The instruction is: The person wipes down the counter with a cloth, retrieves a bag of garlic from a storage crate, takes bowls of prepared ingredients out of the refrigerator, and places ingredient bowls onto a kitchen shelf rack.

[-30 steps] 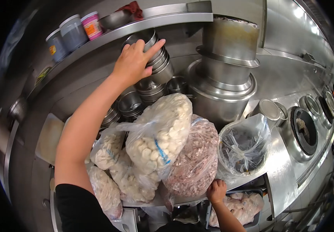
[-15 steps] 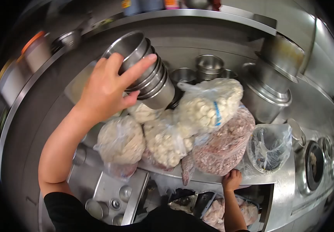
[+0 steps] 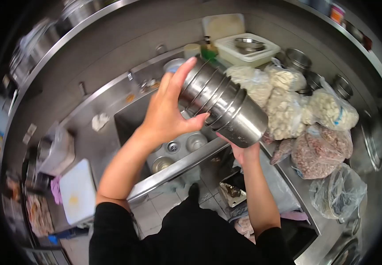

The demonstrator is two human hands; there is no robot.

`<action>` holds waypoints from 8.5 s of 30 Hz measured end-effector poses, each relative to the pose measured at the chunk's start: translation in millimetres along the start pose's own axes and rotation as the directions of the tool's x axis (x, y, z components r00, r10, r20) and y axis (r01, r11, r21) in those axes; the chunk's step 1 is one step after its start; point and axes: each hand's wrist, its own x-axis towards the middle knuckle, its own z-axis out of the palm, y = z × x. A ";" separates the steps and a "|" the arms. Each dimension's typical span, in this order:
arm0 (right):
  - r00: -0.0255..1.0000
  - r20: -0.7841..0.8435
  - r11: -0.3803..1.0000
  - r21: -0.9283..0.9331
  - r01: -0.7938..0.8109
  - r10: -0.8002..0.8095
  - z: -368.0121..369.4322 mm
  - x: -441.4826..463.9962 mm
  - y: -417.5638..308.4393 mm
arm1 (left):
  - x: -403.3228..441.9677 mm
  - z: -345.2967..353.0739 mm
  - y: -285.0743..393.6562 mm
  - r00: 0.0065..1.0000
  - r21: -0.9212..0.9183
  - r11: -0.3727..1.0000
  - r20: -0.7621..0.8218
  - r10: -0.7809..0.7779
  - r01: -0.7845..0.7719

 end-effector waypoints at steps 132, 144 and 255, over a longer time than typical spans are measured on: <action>-0.498 -0.800 0.542 -0.596 0.593 -0.334 1349.7 -2221.3 962.5 | -1843.7 -1267.7 889.9 -0.194 -0.676 0.175 0.049 0.980 0.716; -0.365 -0.867 0.828 -0.459 0.322 -0.339 1250.6 -2563.7 705.2 | -1930.2 -1210.4 1210.5 -0.019 -0.772 0.295 0.345 0.939 0.563; 0.907 -0.233 -0.449 -0.808 -0.382 -0.351 678.9 -3267.6 -108.3 | -2273.5 -871.0 2038.3 0.672 -0.255 0.738 0.658 -0.341 0.625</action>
